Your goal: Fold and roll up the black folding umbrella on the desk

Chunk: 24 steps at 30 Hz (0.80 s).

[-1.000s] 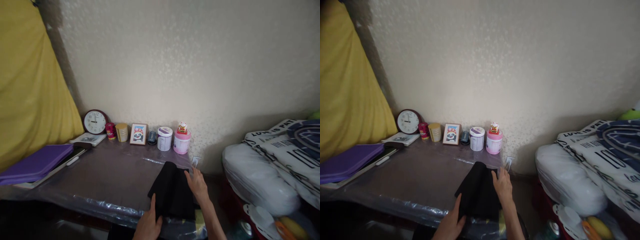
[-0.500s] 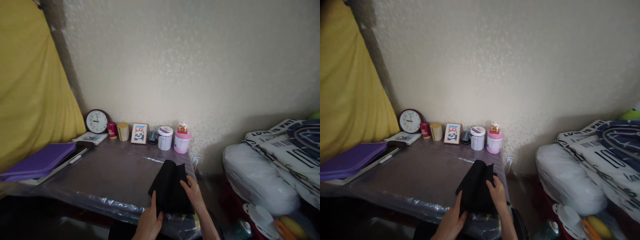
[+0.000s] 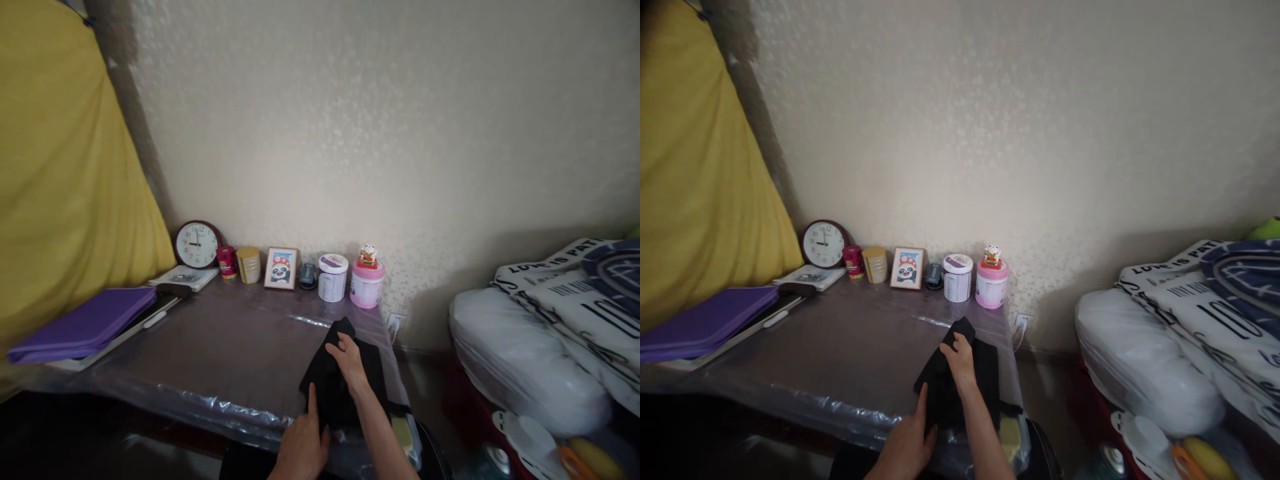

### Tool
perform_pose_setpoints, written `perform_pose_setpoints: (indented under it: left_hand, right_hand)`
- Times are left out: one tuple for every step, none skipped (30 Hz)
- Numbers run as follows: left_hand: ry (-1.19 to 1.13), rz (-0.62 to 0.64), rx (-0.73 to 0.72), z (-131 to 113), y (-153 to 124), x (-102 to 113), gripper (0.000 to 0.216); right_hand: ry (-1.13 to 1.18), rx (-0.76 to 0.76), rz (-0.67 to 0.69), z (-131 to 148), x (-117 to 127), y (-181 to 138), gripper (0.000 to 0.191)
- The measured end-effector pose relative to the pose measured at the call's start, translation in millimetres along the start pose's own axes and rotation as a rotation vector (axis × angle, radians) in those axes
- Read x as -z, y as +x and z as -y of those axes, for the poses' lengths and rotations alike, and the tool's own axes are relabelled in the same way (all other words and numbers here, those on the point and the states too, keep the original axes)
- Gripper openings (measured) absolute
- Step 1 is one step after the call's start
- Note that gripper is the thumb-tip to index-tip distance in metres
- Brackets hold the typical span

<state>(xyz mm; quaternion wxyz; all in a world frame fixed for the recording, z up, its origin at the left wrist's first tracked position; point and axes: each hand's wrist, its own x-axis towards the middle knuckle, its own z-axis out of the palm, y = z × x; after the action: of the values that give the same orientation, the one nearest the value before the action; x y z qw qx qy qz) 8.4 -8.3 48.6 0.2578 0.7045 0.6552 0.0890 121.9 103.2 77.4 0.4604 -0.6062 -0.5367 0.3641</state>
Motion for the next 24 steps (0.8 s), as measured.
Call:
perform_pose_setpoints:
  left_hand:
    - [0.005, -0.001, -0.001, 0, 0, -1, 0.069]
    - [0.009, 0.0, -0.002, 0, 0, -1, 0.069]
    - [0.011, -0.002, -0.003, 0, 0, -2, 0.069]
    - [0.01, -0.002, -0.005, 0, 1, -2, 0.069]
    - [0.008, -0.003, -0.005, -1, 1, -2, 0.069]
    - [0.007, -0.004, -0.004, -1, 1, -1, 0.069]
    - [0.008, -0.004, -0.002, -1, 1, -1, 0.069]
    - [0.011, 0.0, 0.002, -1, 1, -1, 0.069]
    - [0.011, 0.006, 0.002, -1, 1, 0, 0.069]
    - [0.006, 0.013, -0.001, -1, 1, -1, 0.069]
    - [-0.009, 0.013, -0.008, 0, 0, -1, 0.069]
    - [-0.036, 0.01, -0.022, 2, -1, -1, 0.069]
    - [-0.073, 0.003, -0.041, 3, -2, -2, 0.069]
    - [-0.118, -0.008, -0.065, 5, -3, -2, 0.07]
    - [-0.164, -0.026, -0.097, 6, -5, -3, 0.072]
    - [-0.206, -0.051, -0.131, 8, -8, -2, 0.072]
    - [-0.238, -0.076, -0.168, 9, -10, -2, 0.073]
    - [-0.254, -0.095, -0.199, 9, -12, -1, 0.073]
    - [-0.25, -0.104, -0.221, 9, -14, 0, 0.071]
    - [-0.225, -0.103, -0.23, 9, -16, 1, 0.07]
    - [-0.183, -0.089, -0.229, 9, -17, 3, 0.069]
    - [-0.133, -0.071, -0.223, 8, -18, 4, 0.068]
    - [-0.084, -0.053, -0.217, 7, -18, 6, 0.067]
    - [-0.041, -0.038, -0.214, 5, -17, 7, 0.068]
  right_hand:
    - [0.021, -0.014, 0.001, -1, -3, 0, 0.05]
    - [0.033, -0.025, -0.001, -2, -6, 0, 0.051]
    - [0.039, -0.033, -0.007, -4, -8, 0, 0.051]
    - [0.04, -0.043, -0.013, -5, -10, 1, 0.052]
    - [0.038, -0.053, -0.018, -6, -11, 1, 0.053]
    - [0.034, -0.062, -0.022, -7, -11, 2, 0.053]
    - [0.029, -0.068, -0.025, -7, -11, 3, 0.052]
    - [0.024, -0.07, -0.026, -8, -11, 3, 0.051]
    - [0.019, -0.069, -0.026, -8, -11, 4, 0.05]
    - [0.011, -0.068, -0.026, -9, -12, 5, 0.05]
    - [0.0, -0.065, -0.024, -9, -12, 6, 0.049]
    - [-0.014, -0.063, -0.018, -10, -12, 7, 0.05]
    - [-0.029, -0.062, -0.011, -10, -12, 7, 0.051]
    - [-0.044, -0.062, -0.001, -11, -12, 8, 0.052]
    - [-0.059, -0.061, 0.007, -12, -12, 8, 0.053]
    - [-0.072, -0.057, 0.014, -12, -12, 8, 0.054]
    - [-0.085, -0.052, 0.02, -13, -12, 9, 0.053]
    - [-0.098, -0.045, 0.026, -14, -12, 9, 0.053]
    - [-0.111, -0.035, 0.034, -14, -13, 9, 0.053]
    - [-0.121, -0.025, 0.045, -14, -13, 8, 0.053]
    - [-0.129, -0.015, 0.059, -14, -14, 8, 0.053]
    - [-0.135, -0.007, 0.079, -13, -15, 7, 0.053]
    - [-0.136, 0.001, 0.103, -12, -15, 6, 0.053]
    - [-0.132, 0.009, 0.134, -11, -16, 5, 0.052]
